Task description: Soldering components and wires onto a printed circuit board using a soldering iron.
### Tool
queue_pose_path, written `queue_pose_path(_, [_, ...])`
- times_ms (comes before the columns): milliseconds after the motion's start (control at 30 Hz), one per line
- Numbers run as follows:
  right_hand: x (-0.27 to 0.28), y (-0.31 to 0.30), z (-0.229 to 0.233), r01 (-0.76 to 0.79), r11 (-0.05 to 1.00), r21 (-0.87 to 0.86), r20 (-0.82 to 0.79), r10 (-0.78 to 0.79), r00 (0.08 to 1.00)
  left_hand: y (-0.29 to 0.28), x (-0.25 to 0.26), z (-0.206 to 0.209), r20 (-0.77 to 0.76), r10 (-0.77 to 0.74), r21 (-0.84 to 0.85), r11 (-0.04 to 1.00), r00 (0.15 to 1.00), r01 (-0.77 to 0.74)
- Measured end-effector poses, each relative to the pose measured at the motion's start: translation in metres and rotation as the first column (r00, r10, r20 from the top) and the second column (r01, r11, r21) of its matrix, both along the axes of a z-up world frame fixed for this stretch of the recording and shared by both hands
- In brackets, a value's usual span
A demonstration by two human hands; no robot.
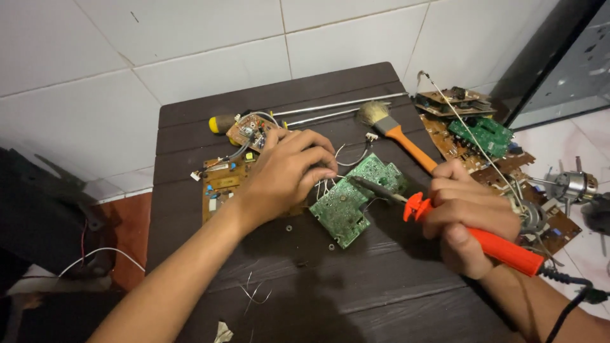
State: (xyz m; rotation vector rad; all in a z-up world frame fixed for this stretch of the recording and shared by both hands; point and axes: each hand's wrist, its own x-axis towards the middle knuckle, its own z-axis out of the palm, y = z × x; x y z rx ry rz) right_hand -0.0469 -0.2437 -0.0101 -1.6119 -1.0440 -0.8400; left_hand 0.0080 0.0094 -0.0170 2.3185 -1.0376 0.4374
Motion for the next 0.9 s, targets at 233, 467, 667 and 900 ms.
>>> queue_pose_path(233, [-0.0003, -0.0013, 0.0039, -0.032, 0.996, -0.082, -0.042, 0.029, 0.999, -0.0008, -0.0032, -0.0026, 0.046, 0.003, -0.024, 1.000, 0.999, -0.002])
queue_pose_path(467, [0.0040, -0.0014, 0.0012, -0.053, 0.997, -0.064, -0.019, 0.052, 0.998, -0.0010, -0.0031, 0.0007, 0.059, -0.005, -0.021, 1.000, 0.998, 0.006])
queue_pose_path(667, [0.0022, 0.0001, 0.0050, -0.042, 0.996, -0.077, -0.028, 0.040, 0.999, -0.0008, -0.0033, 0.0004, 0.078, -0.016, -0.014, 1.000, 0.997, 0.017])
queue_pose_path(900, [0.0025, 0.0008, 0.0023, -0.046, 0.998, -0.053, -0.032, 0.044, 0.999, -0.0004, -0.0040, 0.0007, 0.084, -0.028, -0.014, 0.999, 0.996, 0.029])
